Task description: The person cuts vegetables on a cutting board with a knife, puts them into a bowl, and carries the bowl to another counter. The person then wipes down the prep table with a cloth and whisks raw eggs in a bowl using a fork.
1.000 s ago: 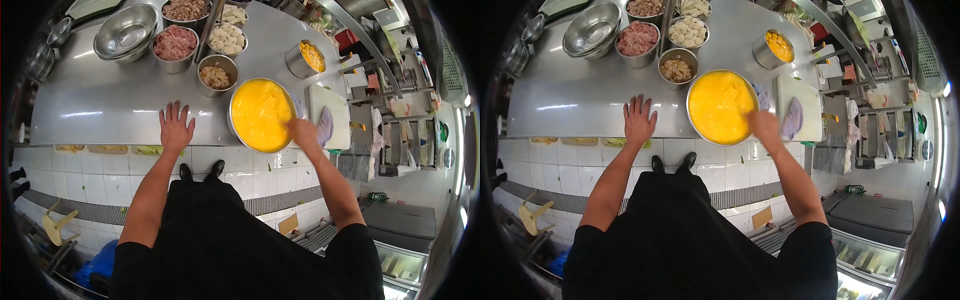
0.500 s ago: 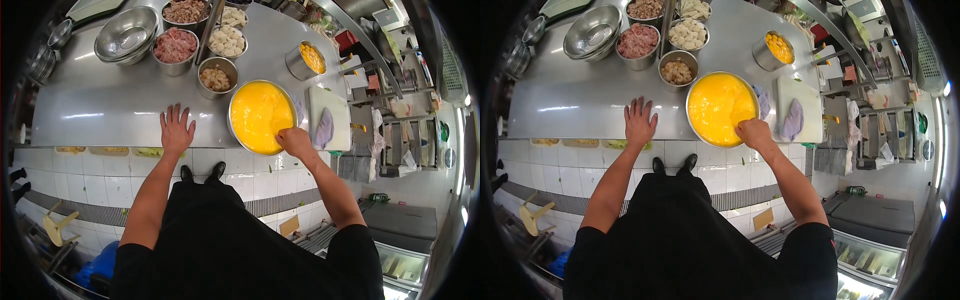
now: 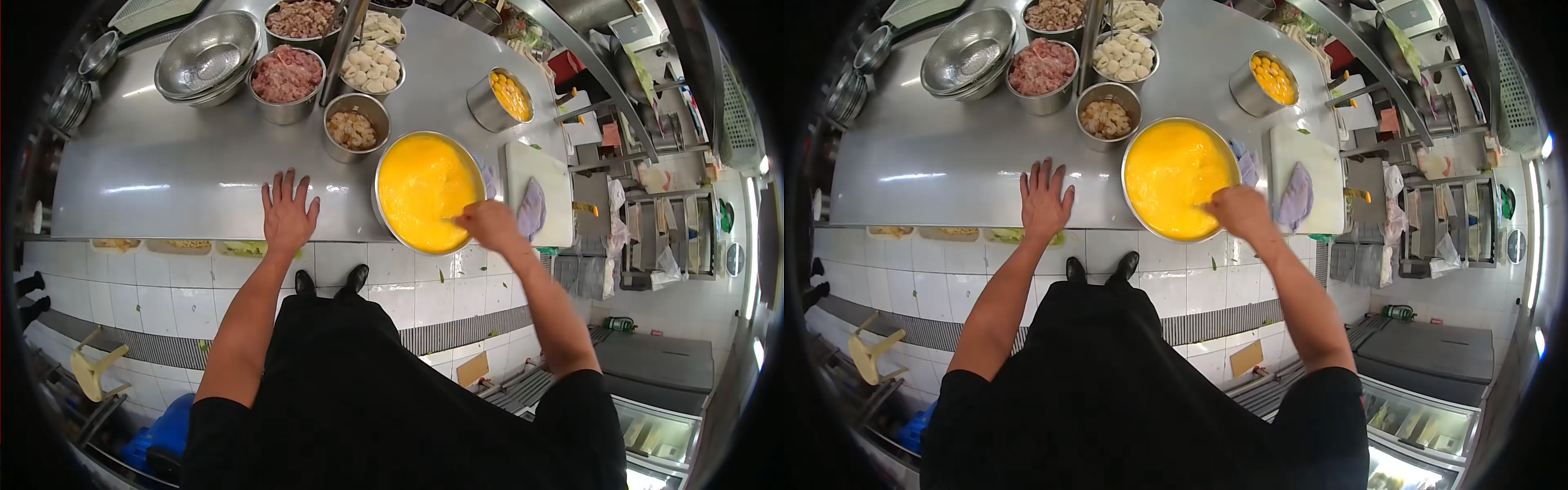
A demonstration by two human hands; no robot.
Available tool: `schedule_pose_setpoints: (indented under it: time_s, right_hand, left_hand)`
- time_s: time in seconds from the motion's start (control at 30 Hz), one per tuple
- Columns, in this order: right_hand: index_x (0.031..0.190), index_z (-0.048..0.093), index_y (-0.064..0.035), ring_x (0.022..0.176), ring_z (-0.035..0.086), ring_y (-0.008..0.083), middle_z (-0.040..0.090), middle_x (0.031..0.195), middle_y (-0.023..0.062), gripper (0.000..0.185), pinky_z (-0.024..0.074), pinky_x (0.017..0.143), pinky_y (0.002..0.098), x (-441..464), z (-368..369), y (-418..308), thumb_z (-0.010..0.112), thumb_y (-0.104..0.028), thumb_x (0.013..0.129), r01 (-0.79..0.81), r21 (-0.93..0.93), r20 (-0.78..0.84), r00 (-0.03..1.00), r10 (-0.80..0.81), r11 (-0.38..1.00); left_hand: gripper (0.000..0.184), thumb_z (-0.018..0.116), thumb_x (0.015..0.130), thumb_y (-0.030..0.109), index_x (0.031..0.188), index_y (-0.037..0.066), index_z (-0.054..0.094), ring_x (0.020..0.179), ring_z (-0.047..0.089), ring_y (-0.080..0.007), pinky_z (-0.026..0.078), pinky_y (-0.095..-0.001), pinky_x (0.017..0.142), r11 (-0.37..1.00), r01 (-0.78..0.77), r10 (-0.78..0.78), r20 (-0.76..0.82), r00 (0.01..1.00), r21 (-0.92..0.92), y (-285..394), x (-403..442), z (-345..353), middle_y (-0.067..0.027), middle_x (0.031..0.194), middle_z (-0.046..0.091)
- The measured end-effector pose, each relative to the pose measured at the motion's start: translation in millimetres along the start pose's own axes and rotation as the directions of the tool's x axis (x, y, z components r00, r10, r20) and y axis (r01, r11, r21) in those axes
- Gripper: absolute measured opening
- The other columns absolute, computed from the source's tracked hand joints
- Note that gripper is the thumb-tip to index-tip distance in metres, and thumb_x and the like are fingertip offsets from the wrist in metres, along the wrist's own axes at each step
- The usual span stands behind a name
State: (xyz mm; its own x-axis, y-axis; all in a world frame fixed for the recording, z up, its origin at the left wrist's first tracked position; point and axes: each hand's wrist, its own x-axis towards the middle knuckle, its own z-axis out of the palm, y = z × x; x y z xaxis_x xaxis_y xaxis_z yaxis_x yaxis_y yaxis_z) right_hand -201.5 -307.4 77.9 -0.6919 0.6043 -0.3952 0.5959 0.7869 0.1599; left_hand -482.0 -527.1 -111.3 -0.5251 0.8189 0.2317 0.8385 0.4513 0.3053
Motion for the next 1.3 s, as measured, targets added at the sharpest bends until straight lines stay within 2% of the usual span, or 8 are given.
schedule_pose_setpoints:
  time_s: [0.23, 0.43, 0.57, 0.7, 0.77, 0.83, 1.0, 1.3]
  right_hand:
    - [0.076, 0.071, -0.0086, 0.058, 0.064, 0.0359, 0.063, 0.061, 0.0155, 0.035, 0.0515, 0.056, 0.0449, -20.9, -81.8, 32.5, 0.066, -0.04, 0.089, -0.206, 0.104, -0.454, 0.86, 0.231, 0.973]
    - [0.084, 0.073, -0.0134, 0.082, 0.071, 0.03, 0.073, 0.091, 0.0096, 0.029, 0.0562, 0.066, 0.0431, 5.2, 7.5, -4.1, 0.058, -0.037, 0.093, -0.045, -0.131, 0.021, 0.999, 0.049, 0.99]
    - [0.089, 0.075, -0.0132, 0.082, 0.07, 0.0341, 0.072, 0.085, 0.0135, 0.033, 0.056, 0.073, 0.0447, 13.4, 5.3, 13.5, 0.057, -0.041, 0.093, -0.357, 0.166, -0.225, 0.894, 0.388, 0.919]
    - [0.082, 0.072, -0.0095, 0.078, 0.069, 0.0374, 0.07, 0.08, 0.0165, 0.037, 0.0542, 0.065, 0.0472, 6.1, 7.7, 1.5, 0.059, -0.042, 0.093, 0.011, 0.017, -0.022, 1.0, -0.011, 1.0]
    - [0.085, 0.073, -0.0115, 0.078, 0.071, 0.0335, 0.073, 0.086, 0.0122, 0.032, 0.0568, 0.066, 0.0454, 15.0, -1.7, 14.9, 0.056, -0.038, 0.093, -0.368, 0.132, -0.242, 0.889, 0.39, 0.92]
    - [0.086, 0.073, -0.0129, 0.074, 0.071, 0.0319, 0.072, 0.082, 0.0127, 0.03, 0.0564, 0.062, 0.0437, 13.7, 30.6, 3.5, 0.056, -0.037, 0.093, 0.007, -0.227, -0.046, 0.999, -0.018, 0.974]
    - [0.086, 0.074, -0.0148, 0.088, 0.071, 0.0309, 0.073, 0.089, 0.0099, 0.028, 0.0557, 0.074, 0.0459, 16.9, 27.3, 28.5, 0.054, -0.033, 0.093, -0.323, 0.093, -0.243, 0.91, 0.336, 0.942]
    - [0.08, 0.072, -0.0084, 0.077, 0.069, 0.0368, 0.071, 0.08, 0.0153, 0.037, 0.0546, 0.071, 0.0483, 8.8, 40.9, -0.3, 0.059, -0.042, 0.092, -0.043, 0.012, -0.051, 0.998, 0.043, 0.999]
  left_hand:
    - [0.049, 0.054, 0.095, 0.039, 0.136, 0.012, 0.054, 0.139, 0.034, -0.0339, 0.02, -0.056, 0.117, 1.0, 0.01, -0.01, 0.004, 1.0, 0.0, 1.2, 0.5, 1.1, -0.0134, 0.147, 0.042]
    - [0.049, 0.054, 0.094, 0.039, 0.136, 0.012, 0.054, 0.139, 0.034, -0.0346, 0.021, -0.0562, 0.117, 1.0, 0.001, -0.001, -0.023, 1.0, 0.007, -0.7, 5.4, 0.2, -0.0132, 0.147, 0.042]
    - [0.049, 0.054, 0.094, 0.039, 0.135, 0.012, 0.055, 0.139, 0.034, -0.0346, 0.021, -0.0561, 0.117, 1.0, 0.001, -0.001, 0.002, 1.0, 0.001, 0.5, -0.4, -0.1, -0.0132, 0.146, 0.042]
    - [0.049, 0.055, 0.094, 0.038, 0.135, 0.012, 0.055, 0.139, 0.035, -0.0349, 0.021, -0.0563, 0.116, 1.0, -0.004, 0.004, -0.011, 1.0, -0.006, -2.1, -2.0, 1.4, -0.0135, 0.146, 0.043]
    - [0.049, 0.055, 0.094, 0.039, 0.135, 0.012, 0.054, 0.139, 0.034, -0.0345, 0.021, -0.0561, 0.117, 1.0, 0.001, -0.001, -0.007, 1.0, -0.008, 1.3, -0.5, -1.2, -0.0135, 0.146, 0.043]
    - [0.05, 0.055, 0.094, 0.038, 0.135, 0.012, 0.054, 0.139, 0.035, -0.0345, 0.021, -0.0561, 0.117, 1.0, -0.003, 0.003, -0.014, 1.0, -0.007, 1.6, -1.6, -0.6, -0.0136, 0.146, 0.043]
    - [0.05, 0.055, 0.094, 0.039, 0.137, 0.012, 0.053, 0.139, 0.035, -0.0343, 0.02, -0.056, 0.117, 1.0, -0.014, 0.014, -0.027, 1.0, -0.021, 1.4, -2.0, 0.7, -0.0136, 0.146, 0.043]
    - [0.051, 0.055, 0.093, 0.039, 0.136, 0.011, 0.054, 0.138, 0.036, -0.035, 0.021, -0.0566, 0.116, 1.0, -0.002, 0.002, -0.023, 1.0, 0.001, -0.8, 3.7, -0.2, -0.0139, 0.146, 0.044]
